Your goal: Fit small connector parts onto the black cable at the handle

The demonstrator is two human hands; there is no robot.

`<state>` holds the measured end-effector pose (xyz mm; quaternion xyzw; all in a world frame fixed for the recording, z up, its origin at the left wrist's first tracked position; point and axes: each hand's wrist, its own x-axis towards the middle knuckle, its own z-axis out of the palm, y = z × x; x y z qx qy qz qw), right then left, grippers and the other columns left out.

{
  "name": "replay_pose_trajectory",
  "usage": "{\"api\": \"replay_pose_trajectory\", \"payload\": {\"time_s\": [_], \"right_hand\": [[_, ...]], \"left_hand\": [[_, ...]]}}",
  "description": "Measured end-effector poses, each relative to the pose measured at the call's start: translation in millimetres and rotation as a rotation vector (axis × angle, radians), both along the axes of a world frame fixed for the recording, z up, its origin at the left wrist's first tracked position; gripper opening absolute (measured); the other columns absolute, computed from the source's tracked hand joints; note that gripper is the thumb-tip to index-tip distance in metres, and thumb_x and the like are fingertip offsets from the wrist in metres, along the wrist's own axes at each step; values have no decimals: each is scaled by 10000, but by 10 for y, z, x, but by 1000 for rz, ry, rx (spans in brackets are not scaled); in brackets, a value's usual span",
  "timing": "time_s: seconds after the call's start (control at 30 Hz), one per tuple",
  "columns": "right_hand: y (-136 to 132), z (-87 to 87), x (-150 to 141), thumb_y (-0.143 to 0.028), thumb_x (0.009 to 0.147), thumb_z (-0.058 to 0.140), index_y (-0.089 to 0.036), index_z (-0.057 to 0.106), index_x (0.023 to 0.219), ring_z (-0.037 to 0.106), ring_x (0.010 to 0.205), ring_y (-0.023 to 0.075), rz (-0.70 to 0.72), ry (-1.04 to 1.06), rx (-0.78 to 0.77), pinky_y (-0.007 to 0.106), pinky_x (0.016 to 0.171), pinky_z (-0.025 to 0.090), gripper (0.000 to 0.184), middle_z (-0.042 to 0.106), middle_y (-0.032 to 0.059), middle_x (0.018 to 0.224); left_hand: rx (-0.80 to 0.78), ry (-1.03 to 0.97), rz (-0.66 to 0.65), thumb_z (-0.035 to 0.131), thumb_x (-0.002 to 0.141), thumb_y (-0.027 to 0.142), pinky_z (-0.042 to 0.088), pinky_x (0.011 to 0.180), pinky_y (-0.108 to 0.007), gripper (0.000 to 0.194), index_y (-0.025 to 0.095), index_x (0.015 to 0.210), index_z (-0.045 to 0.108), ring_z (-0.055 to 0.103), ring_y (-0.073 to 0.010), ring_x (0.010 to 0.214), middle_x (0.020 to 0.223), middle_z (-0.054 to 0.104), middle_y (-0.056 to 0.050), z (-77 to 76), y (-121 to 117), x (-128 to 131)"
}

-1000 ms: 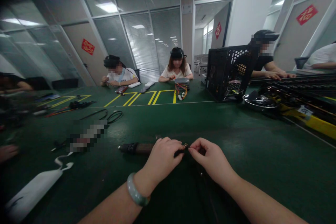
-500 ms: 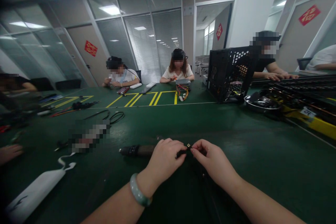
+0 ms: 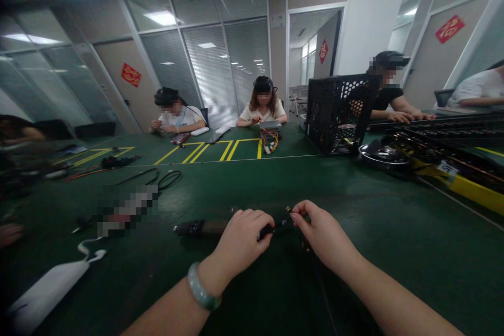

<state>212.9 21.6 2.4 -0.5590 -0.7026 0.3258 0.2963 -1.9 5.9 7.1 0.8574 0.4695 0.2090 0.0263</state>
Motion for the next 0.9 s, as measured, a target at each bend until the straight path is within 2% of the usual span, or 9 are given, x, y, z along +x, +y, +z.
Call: {"api": "replay_pose_trajectory", "payload": {"time_s": [0.07,0.3,0.4,0.9], "right_hand": [[-13,27,-2,-388,928,483,-233,568,986,593,544,117,9,-26,25,195,461,435,186,652,-15,836],[-55,-2,-73,-362,898,534,-224,624,923,625,630,138,133,-134,-48,207,527,423,167,683,-14,787],[-63,-7,-83,-347,893,539,-227,636,913,631,687,147,136,-154,-22,212,560,420,156,689,-11,809],[-62,-71,-107,-277,867,545,-225,637,874,620,690,162,127,-190,47,234,584,430,106,676,-1,794]], "left_hand": [[4,-5,2,621,832,211,387,793,-355,131,238,957,596,540,-205,900,961,622,3,-3,1,1],[-16,-52,13,629,829,227,382,786,-363,133,250,957,600,536,-205,893,964,618,8,-25,11,2],[-24,-51,19,626,832,236,385,790,-364,128,251,956,602,534,-205,898,964,615,8,-16,12,3],[-24,-20,32,657,825,253,412,808,-382,138,250,950,597,539,-203,903,971,601,17,-39,15,15]]}}
